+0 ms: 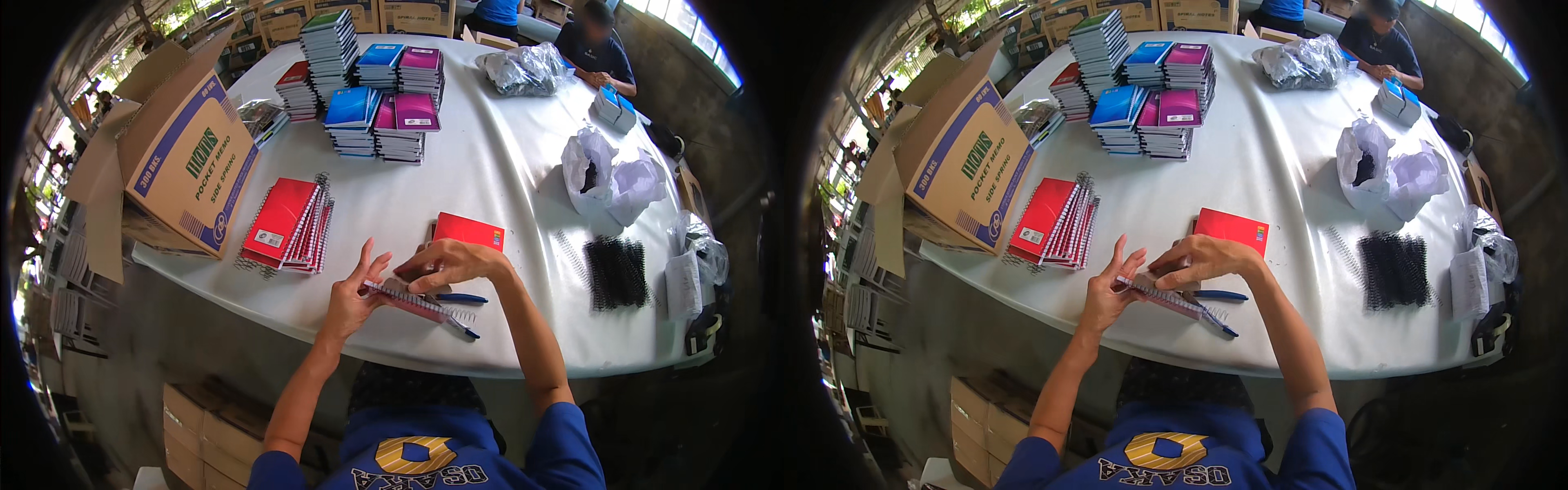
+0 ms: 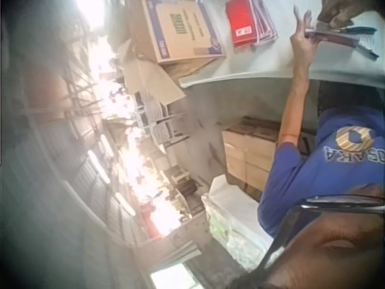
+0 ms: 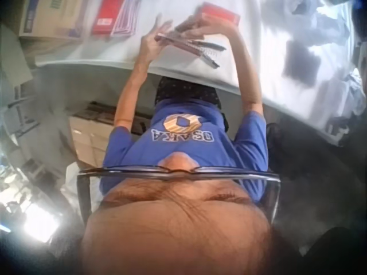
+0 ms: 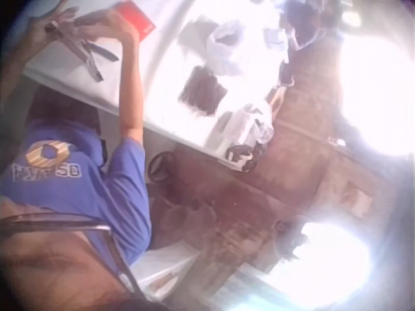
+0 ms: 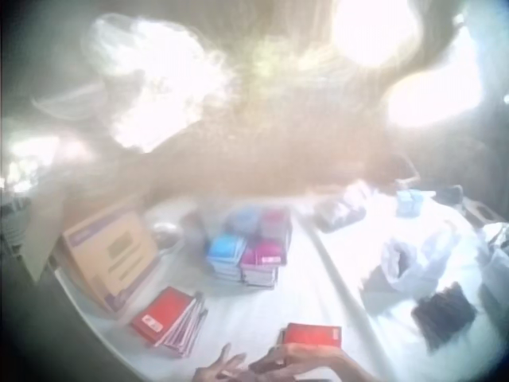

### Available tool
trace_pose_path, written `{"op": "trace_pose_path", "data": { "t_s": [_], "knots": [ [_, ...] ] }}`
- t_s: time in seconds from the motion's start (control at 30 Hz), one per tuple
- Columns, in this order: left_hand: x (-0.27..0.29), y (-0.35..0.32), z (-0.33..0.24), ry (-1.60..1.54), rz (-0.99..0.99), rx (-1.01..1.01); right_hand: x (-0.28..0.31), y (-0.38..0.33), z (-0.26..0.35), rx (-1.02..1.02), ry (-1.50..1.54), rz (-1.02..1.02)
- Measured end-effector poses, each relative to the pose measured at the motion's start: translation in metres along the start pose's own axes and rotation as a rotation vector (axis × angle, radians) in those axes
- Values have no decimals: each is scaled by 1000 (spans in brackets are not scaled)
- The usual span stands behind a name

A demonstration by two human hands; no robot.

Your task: The person inserts a spiral binding into the holes of stacked notebook covers and pages by hand, then uses pliers to cut and crimp the ends of the spiral wire.

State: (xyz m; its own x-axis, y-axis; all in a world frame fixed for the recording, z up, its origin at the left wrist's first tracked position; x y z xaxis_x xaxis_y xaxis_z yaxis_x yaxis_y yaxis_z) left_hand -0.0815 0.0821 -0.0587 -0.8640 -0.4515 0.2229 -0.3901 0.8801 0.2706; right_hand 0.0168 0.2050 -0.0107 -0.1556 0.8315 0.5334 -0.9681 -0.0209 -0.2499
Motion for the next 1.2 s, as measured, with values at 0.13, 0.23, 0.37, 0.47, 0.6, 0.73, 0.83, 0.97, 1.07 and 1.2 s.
{"op": "trace_pose_path", "data": {
  "t_s": [0.13, 0.23, 0.37, 0.47, 0.6, 0.73, 0.83, 0.97, 1.07, 1.2],
  "knots": [
    [2, -1, 5, 14, 9, 94, -2, 3, 10, 248, 216, -28],
    [-1, 0, 3, -35, 22, 69, -4, 11, -2, 92, 60, -59],
    [3, -4, 7, -107, 1, 78, -1, 1, 13, 138, 23, -80],
    [8, -3, 9, -262, 112, 10, 12, -28, 15, 157, -105, -198],
    [9, -6, 5, -316, 216, 254, 48, -125, -12, -94, -239, -411],
    [27, -2, -35, -50, -1, 53, 27, -181, -36, -402, -929, -826],
    [5, -14, -46, 479, 4, -186, -34, -129, -18, -92, -578, -874],
    [-22, -31, -32, 929, -35, -194, -89, -86, -11, -130, -924, -801],
    [-24, -34, -28, 1019, -26, -138, -87, -90, -5, -125, -531, -794],
    [-25, -32, -30, 949, -25, -95, -92, -84, 41, 161, -476, -848]
  ]
}}
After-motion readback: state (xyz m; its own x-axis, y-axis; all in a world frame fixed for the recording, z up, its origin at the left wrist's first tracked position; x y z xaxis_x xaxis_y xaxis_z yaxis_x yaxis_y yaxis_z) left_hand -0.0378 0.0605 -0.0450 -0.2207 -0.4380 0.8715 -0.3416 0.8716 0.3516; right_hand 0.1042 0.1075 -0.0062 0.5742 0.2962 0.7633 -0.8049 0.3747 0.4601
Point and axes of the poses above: each hand's wrist, its own y-axis towards the middle knuckle, its own x-axis out of the back of the hand, z = x × y, the point moved 8 cm from there along y, towards the middle knuckle
